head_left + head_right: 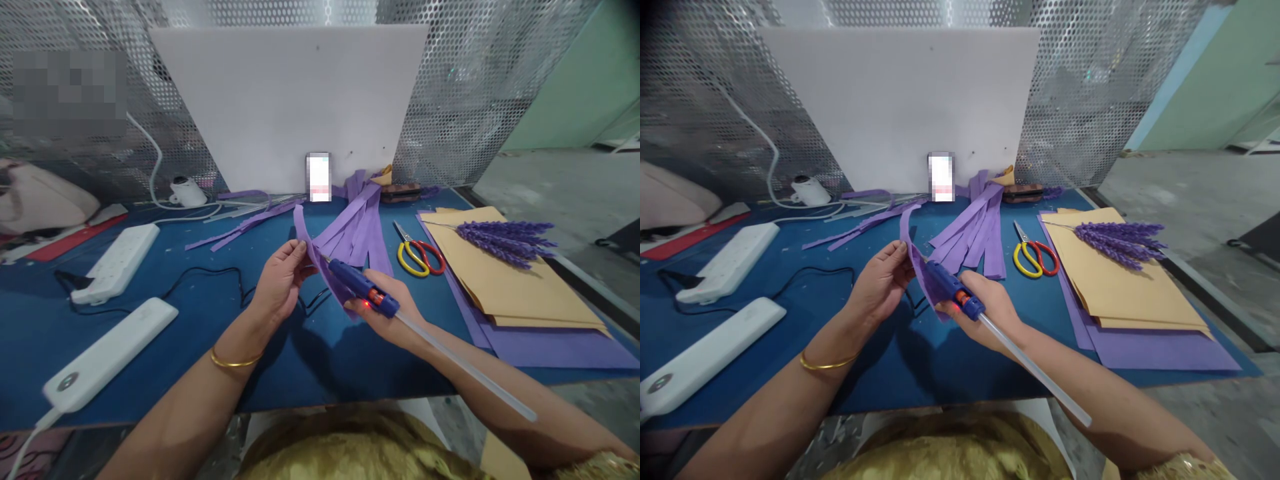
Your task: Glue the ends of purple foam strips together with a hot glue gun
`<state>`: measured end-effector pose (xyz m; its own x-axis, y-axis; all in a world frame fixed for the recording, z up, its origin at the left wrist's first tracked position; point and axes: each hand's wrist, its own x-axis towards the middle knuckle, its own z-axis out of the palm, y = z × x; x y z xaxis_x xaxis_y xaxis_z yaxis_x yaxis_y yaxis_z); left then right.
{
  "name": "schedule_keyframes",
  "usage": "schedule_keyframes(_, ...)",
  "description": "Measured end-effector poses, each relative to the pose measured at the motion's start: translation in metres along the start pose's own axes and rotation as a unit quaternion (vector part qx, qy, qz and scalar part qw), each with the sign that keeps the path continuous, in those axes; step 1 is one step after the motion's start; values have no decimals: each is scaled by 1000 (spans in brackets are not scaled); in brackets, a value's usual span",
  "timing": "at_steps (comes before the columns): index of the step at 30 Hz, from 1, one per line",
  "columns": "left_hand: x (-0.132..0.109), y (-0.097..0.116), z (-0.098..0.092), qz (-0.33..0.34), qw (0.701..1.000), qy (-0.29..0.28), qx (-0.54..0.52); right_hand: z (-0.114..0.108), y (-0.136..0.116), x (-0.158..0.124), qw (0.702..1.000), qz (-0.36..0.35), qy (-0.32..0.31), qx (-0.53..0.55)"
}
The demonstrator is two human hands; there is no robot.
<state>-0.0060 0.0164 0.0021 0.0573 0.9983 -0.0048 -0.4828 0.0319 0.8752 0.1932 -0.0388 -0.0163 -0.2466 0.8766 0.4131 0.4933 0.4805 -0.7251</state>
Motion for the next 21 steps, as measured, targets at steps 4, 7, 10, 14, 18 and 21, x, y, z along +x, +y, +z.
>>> schedule_keyframes(4, 1, 1, -1, 5, 1000, 1, -1, 0, -1, 1, 1000, -5, 2, 4)
schedule_keyframes(7, 2, 1, -1, 7, 1000, 4, -2, -1, -1, 2, 1000, -2, 1, 6)
schedule_keyframes(10, 2, 1, -2, 7, 1000, 8, -2, -1, -1, 2, 1000, 0, -2, 6)
schedule_keyframes(14, 2, 2, -2, 10, 1000, 10, -7, -1, -2, 1, 1000, 0, -7, 6)
schedule_keyframes(18, 2, 4, -1, 11, 1000, 16, -12, -1, -3, 1, 1000, 5, -14, 4)
schedule_keyframes(21, 2, 5, -1, 14, 1000, 17, -12, -2, -4, 2, 1000, 7, -20, 5)
